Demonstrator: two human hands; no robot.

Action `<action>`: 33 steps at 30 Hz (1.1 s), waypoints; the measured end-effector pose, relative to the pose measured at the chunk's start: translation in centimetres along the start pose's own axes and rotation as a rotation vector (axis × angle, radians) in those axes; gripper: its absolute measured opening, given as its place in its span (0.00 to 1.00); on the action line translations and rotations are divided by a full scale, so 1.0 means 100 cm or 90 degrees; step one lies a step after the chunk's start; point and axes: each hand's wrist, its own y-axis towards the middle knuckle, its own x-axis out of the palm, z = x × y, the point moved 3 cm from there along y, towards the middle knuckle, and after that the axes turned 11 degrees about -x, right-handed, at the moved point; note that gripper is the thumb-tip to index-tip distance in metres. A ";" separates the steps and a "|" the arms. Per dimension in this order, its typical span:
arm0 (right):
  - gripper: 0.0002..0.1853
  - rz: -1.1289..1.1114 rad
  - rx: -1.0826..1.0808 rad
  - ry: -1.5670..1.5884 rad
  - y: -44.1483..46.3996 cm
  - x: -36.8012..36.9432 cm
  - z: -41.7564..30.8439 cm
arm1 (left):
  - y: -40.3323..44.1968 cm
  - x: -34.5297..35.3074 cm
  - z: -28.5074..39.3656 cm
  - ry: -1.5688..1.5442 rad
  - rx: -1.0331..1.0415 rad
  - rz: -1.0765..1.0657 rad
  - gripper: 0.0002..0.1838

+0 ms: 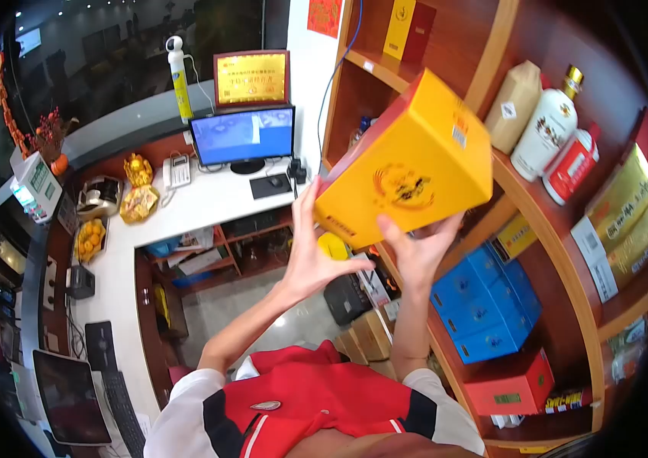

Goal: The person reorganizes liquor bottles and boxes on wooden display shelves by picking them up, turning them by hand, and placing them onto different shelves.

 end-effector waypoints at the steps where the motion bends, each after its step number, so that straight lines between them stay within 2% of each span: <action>1: 0.56 0.005 -0.027 -0.011 0.028 0.010 0.001 | 0.029 0.004 0.002 0.006 0.016 0.021 0.77; 2: 0.56 -0.009 -0.043 -0.047 0.052 0.018 0.003 | 0.063 0.008 -0.011 -0.017 0.036 0.030 0.74; 3: 0.57 -0.024 -0.055 -0.087 0.074 0.024 0.008 | 0.092 0.006 -0.004 0.086 0.122 0.074 0.70; 5: 0.57 -0.044 -0.170 -0.102 0.117 0.036 0.029 | 0.144 0.006 0.007 0.142 0.151 0.095 0.67; 7: 0.57 -0.031 -0.180 -0.213 0.152 0.051 0.038 | 0.194 0.010 0.001 0.179 0.203 0.118 0.66; 9: 0.56 -0.060 -0.199 -0.232 0.191 0.056 0.060 | 0.242 0.017 -0.005 0.151 0.228 0.102 0.65; 11: 0.56 -0.077 -0.218 -0.358 0.225 0.060 0.081 | 0.286 0.024 -0.016 0.101 0.238 0.082 0.65; 14: 0.57 -0.086 -0.207 -0.426 0.274 0.057 0.120 | 0.346 0.033 -0.034 0.097 0.243 0.051 0.67; 16: 0.58 -0.074 -0.131 -0.436 0.304 0.058 0.146 | 0.385 0.042 -0.048 0.100 0.233 0.029 0.70; 17: 0.58 -0.070 -0.138 -0.451 0.316 0.063 0.155 | 0.404 0.045 -0.055 0.085 0.239 0.022 0.70; 20: 0.60 -0.048 -0.027 -0.466 0.346 0.061 0.194 | 0.452 0.060 -0.077 0.152 0.175 -0.053 0.74; 24: 0.61 -0.037 0.013 -0.574 0.375 0.052 0.250 | 0.480 0.062 -0.104 0.167 0.152 -0.086 0.70; 26: 0.61 -0.037 0.022 -0.570 0.383 0.061 0.266 | 0.480 0.055 -0.109 0.137 0.284 0.062 0.55; 27: 0.61 -0.044 0.030 -0.557 0.388 0.065 0.275 | 0.481 0.056 -0.115 0.129 0.286 0.053 0.55; 29: 0.60 -0.030 0.036 -0.561 0.396 0.068 0.293 | 0.476 0.052 -0.116 0.176 0.396 0.042 0.38; 30: 0.60 -0.033 0.021 -0.571 0.401 0.067 0.303 | 0.478 0.055 -0.120 0.130 0.373 -0.009 0.31; 33: 0.60 -0.024 -0.001 -0.662 0.414 0.066 0.327 | 0.501 0.063 -0.135 0.147 0.360 -0.031 0.30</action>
